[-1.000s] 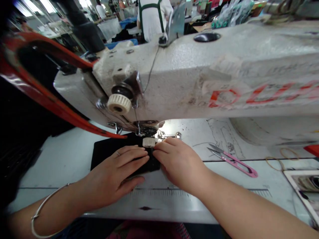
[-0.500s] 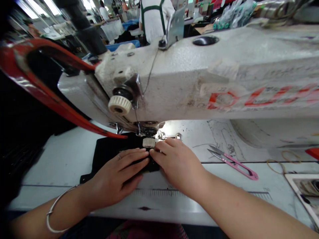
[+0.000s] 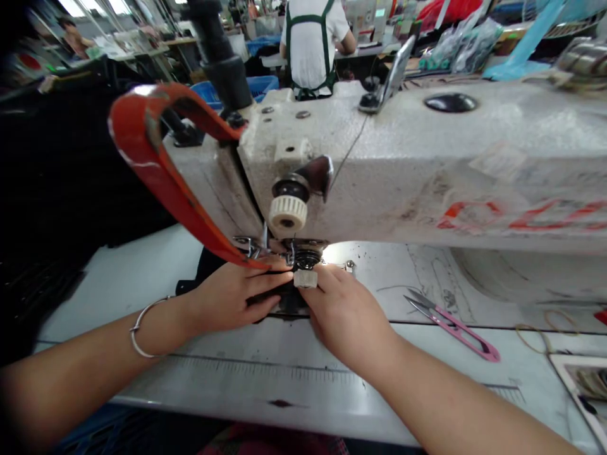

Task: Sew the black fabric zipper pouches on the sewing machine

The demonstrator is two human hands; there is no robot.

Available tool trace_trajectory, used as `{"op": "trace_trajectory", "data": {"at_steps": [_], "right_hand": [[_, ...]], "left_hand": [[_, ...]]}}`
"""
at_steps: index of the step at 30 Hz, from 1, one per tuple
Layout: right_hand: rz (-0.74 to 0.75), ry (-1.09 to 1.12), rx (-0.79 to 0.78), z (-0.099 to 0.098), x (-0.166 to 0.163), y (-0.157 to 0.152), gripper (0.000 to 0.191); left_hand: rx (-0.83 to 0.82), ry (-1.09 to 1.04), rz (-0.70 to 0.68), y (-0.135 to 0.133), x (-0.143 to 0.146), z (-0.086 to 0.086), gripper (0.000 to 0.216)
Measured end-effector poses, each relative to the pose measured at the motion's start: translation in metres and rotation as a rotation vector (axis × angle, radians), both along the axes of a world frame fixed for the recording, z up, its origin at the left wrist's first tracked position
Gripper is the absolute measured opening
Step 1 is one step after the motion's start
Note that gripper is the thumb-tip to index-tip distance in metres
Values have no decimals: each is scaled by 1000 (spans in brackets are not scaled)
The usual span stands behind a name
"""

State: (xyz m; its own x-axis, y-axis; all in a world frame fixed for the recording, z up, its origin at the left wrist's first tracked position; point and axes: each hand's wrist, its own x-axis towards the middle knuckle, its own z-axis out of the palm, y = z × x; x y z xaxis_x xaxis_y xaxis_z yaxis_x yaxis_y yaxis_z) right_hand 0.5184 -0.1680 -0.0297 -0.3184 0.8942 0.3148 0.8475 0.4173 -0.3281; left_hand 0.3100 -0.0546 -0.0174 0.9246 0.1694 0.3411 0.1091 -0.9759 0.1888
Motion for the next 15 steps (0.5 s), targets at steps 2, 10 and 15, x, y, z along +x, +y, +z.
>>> {"op": "trace_trajectory", "data": {"at_steps": [2,10,15], "right_hand": [[5,4,-4,0,1,0,34],[-197,42,129,10,10,2,16],[-234,-142,90,14,20,6,27]], "left_hand": [[3,2,2,4,2,0,30],[58,-48,-42,24,-6,-2,26],[-22,-92,-26,24,-12,-2,20]]}}
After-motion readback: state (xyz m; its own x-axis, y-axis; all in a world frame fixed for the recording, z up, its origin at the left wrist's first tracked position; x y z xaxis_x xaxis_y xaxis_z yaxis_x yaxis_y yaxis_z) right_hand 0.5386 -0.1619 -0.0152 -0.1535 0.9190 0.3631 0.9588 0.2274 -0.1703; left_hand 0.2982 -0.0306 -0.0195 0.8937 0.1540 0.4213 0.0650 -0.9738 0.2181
